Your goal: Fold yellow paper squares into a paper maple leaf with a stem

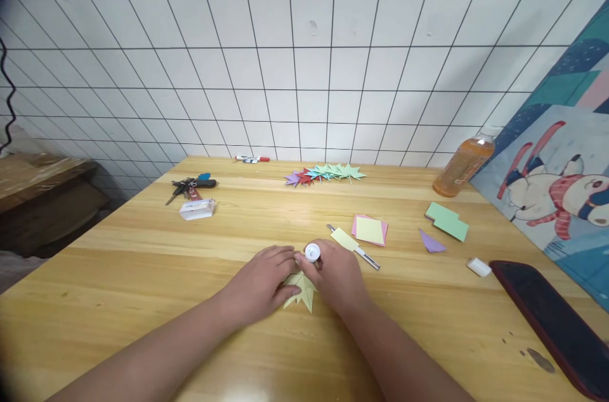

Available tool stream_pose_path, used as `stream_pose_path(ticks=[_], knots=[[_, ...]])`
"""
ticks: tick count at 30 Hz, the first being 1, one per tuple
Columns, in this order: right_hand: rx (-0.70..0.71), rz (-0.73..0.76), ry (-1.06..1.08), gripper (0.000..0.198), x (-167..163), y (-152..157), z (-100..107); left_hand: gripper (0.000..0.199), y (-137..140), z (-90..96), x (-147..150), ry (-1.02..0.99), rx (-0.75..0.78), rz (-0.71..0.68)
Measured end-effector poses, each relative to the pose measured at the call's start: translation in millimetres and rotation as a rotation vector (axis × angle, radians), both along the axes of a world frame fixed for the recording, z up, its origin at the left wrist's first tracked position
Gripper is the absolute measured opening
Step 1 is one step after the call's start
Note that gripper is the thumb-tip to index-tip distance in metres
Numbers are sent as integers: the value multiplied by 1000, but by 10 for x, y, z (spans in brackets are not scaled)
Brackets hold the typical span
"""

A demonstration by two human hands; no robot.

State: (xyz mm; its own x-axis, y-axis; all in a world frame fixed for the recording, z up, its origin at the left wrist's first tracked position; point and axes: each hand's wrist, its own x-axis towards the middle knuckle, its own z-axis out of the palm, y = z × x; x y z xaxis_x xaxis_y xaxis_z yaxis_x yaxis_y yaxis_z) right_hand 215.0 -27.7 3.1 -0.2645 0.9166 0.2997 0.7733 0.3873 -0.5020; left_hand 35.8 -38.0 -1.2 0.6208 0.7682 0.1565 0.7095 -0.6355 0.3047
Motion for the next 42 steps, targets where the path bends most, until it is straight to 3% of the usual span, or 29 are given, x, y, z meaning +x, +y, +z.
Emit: stream_pose_path(ticks=[9,18,21,24,27,30,36,42], knots=[[37,-18,-125,26,-29,49,-30,34,6,-1,22,44,-27,8],[67,-46,-117,25,40,124,-53,23,12,11,7,49,-18,2],[118,-75,-55,22,88,119,-50,22,17,32,12,18,-21,1],[147,-121,86,21,91,61,-30,35,21,54,22,-33,-52,42],[101,-69,147,20,38,-9,-19,39,14,59,29,-78,-82,81],[54,9,71,20,-23,-36,-37,43,-6,17,21,-78,-87,89],[33,-10,15,23,-58,4,-69,48,-43,-107,-7,99,-90,110],[-4,-9,15,26,-83,11,-42,50,-59,-71,16,165,-158,131]])
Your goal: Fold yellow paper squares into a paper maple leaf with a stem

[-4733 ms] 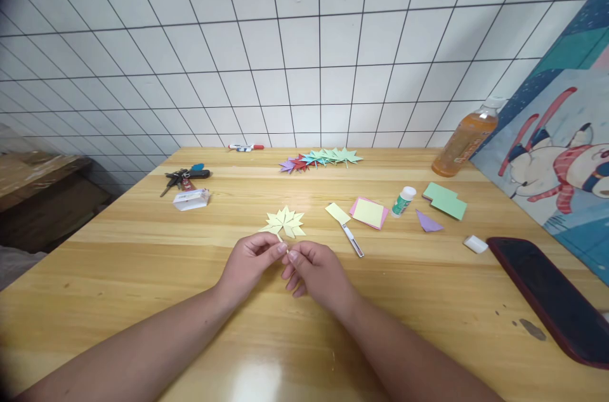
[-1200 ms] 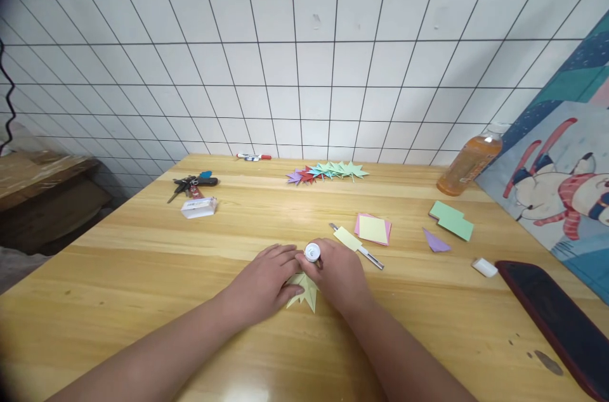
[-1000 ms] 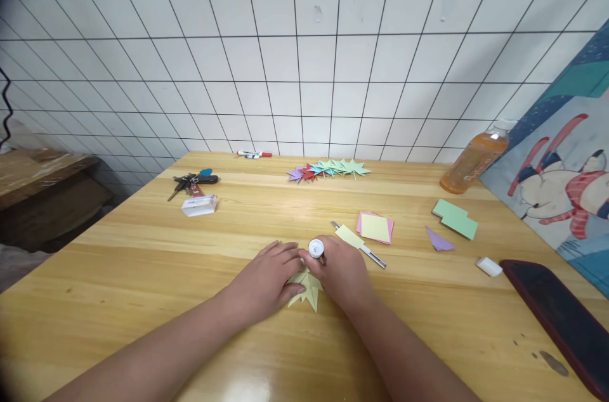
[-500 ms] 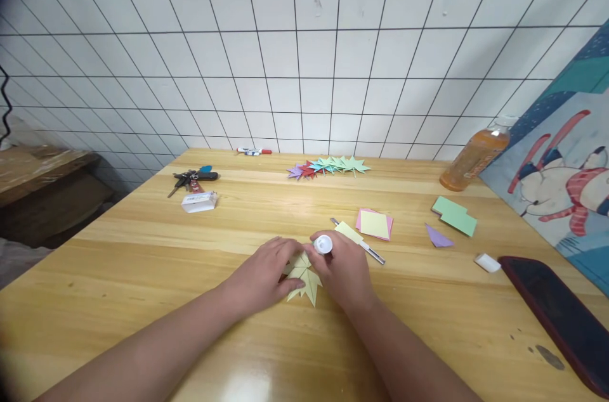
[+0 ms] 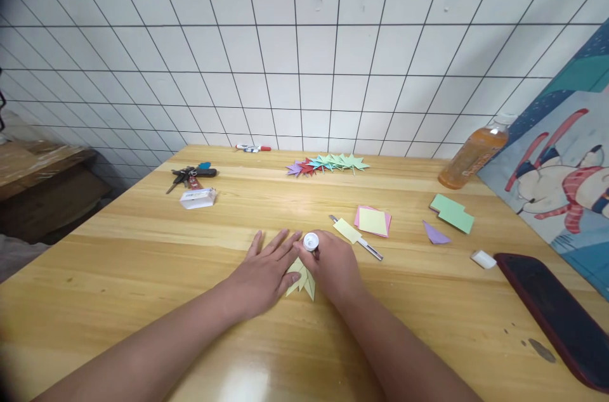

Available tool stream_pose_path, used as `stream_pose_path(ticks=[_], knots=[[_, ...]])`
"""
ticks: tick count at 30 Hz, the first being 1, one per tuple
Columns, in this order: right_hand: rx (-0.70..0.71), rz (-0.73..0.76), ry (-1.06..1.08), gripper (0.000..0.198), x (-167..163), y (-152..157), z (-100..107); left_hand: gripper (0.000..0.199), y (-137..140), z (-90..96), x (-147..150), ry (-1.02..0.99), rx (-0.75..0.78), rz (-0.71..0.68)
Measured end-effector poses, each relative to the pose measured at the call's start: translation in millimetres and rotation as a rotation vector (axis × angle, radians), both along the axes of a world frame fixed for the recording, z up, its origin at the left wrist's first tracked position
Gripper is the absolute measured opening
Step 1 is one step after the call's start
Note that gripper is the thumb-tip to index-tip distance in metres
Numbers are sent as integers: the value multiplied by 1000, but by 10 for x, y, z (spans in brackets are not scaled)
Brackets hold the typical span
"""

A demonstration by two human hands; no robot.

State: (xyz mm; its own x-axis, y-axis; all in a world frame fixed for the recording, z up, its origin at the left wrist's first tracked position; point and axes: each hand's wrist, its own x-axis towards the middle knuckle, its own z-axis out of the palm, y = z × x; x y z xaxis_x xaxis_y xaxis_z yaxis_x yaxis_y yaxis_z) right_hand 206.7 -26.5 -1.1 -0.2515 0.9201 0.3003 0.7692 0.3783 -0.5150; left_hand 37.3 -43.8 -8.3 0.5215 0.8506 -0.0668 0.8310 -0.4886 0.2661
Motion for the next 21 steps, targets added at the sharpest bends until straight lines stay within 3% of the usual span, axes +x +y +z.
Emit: stream_pose_path(ticks=[9,13,21], knots=[[-33,72,95,20,0,-25,-13,55,18,17,-20,11,-65,7],[3,2,175,20,45,-31,-6,60,19,33,-7,49,-103,22],[27,57,-38,22,-15,-47,-22,66,21,50,22,103,-109,66]])
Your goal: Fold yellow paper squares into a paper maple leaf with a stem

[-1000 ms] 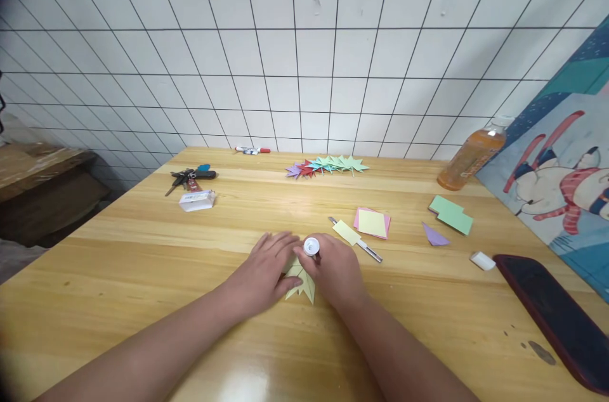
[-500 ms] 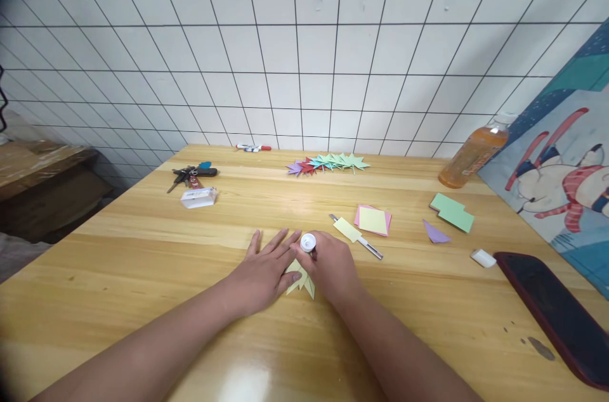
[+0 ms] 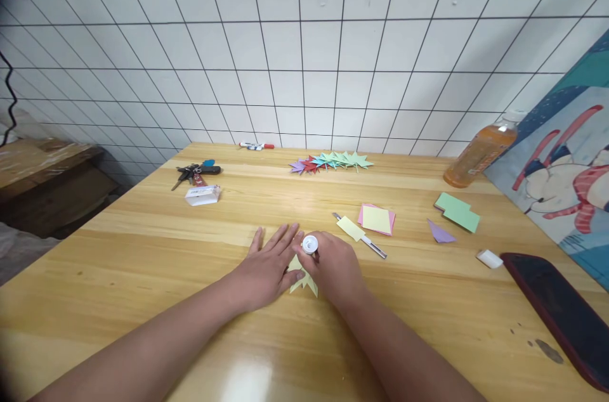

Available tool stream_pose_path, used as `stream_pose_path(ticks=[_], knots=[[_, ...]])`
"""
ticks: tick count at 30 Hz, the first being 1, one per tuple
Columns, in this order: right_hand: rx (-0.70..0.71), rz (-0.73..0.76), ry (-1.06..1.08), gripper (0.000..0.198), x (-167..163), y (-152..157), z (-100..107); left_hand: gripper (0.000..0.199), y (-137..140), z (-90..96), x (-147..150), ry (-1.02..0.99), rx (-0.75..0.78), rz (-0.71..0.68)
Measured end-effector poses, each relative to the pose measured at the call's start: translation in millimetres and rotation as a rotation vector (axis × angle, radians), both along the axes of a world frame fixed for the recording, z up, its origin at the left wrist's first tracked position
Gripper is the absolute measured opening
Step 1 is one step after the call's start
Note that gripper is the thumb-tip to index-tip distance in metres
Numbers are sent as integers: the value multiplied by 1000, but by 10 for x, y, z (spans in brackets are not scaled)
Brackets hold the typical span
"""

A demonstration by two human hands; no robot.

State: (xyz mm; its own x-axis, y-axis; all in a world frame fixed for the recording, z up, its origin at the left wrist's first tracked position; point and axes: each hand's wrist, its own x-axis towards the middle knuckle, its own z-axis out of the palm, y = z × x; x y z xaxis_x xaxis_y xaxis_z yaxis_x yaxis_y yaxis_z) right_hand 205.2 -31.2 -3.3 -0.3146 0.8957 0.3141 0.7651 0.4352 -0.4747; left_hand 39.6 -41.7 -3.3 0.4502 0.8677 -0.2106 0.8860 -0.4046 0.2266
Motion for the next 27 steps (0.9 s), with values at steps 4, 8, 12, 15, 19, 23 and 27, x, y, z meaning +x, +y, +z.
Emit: stream_pose_path(ticks=[4,8,12,15,19,23,27], knots=[[-16,33,-3,20,-29,-16,0,67,12,-32,-10,-5,-1,-10],[-50,79,16,19,-52,-23,-5,66,19,-40,-23,-20,-7,-25],[-60,93,158,16,-17,-24,0,67,22,-2,-15,-5,-26,-28],[-24,-4,253,18,48,-23,25,70,23,27,-5,4,-37,-30],[5,-6,164,19,84,-15,42,70,21,55,1,11,-69,-34],[2,18,38,22,41,-13,20,69,16,51,4,15,-65,-25],[8,23,0,22,-2,-28,5,70,18,11,-2,13,-59,-21]])
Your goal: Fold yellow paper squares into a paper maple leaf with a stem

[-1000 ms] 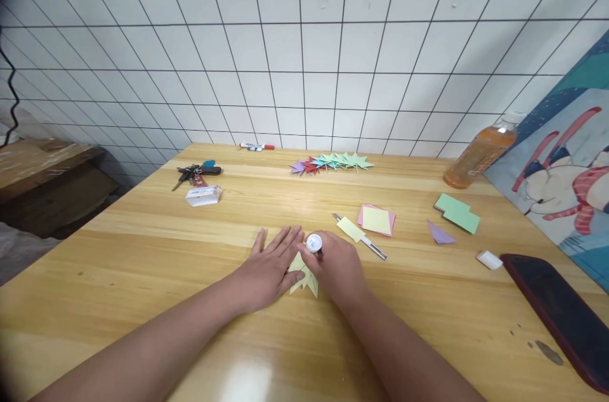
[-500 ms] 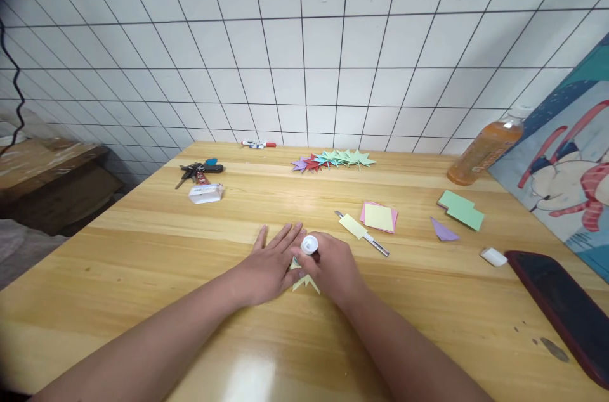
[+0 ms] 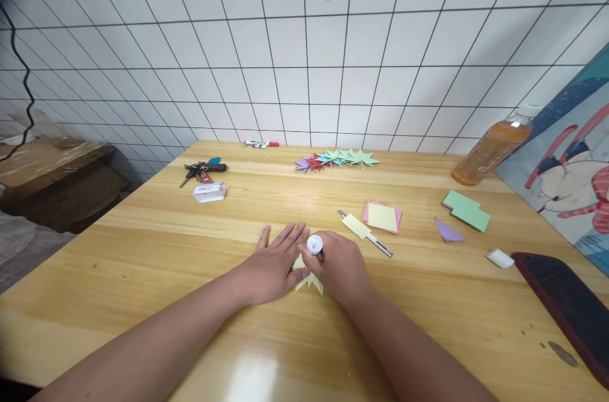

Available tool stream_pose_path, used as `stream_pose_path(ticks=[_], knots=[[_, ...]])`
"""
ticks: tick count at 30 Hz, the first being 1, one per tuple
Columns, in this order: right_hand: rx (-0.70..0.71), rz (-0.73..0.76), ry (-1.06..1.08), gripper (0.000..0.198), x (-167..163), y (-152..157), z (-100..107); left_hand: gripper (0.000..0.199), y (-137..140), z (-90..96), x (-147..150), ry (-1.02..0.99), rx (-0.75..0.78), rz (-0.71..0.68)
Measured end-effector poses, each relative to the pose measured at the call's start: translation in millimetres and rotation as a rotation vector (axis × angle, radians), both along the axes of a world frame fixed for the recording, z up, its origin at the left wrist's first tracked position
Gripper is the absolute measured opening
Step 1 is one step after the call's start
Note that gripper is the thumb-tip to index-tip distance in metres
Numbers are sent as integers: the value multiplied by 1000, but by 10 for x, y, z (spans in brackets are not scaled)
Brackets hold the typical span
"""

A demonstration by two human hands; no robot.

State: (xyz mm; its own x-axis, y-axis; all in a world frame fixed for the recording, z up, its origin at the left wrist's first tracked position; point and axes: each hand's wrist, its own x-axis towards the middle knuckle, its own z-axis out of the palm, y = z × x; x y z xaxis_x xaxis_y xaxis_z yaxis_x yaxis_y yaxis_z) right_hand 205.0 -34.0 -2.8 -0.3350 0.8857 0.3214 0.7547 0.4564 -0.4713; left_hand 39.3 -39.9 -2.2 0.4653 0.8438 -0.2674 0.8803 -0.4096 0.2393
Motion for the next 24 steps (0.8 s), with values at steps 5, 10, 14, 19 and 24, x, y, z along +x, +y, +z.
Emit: stream_pose_path(ticks=[5,10,14,19,24], knots=[[6,42,-29,24,-47,-21,0,71,6,-25,-8,-8,-2,-2],[-41,77,130,19,-26,-18,7,69,7,-25,-9,-20,-1,2],[-43,-71,287,21,82,-7,56,69,14,-23,-48,-64,-3,-23],[4,-47,155,21,149,-28,76,63,29,53,-124,-155,-29,-26],[9,33,40,20,110,-50,45,60,29,81,-128,-177,1,-142]])
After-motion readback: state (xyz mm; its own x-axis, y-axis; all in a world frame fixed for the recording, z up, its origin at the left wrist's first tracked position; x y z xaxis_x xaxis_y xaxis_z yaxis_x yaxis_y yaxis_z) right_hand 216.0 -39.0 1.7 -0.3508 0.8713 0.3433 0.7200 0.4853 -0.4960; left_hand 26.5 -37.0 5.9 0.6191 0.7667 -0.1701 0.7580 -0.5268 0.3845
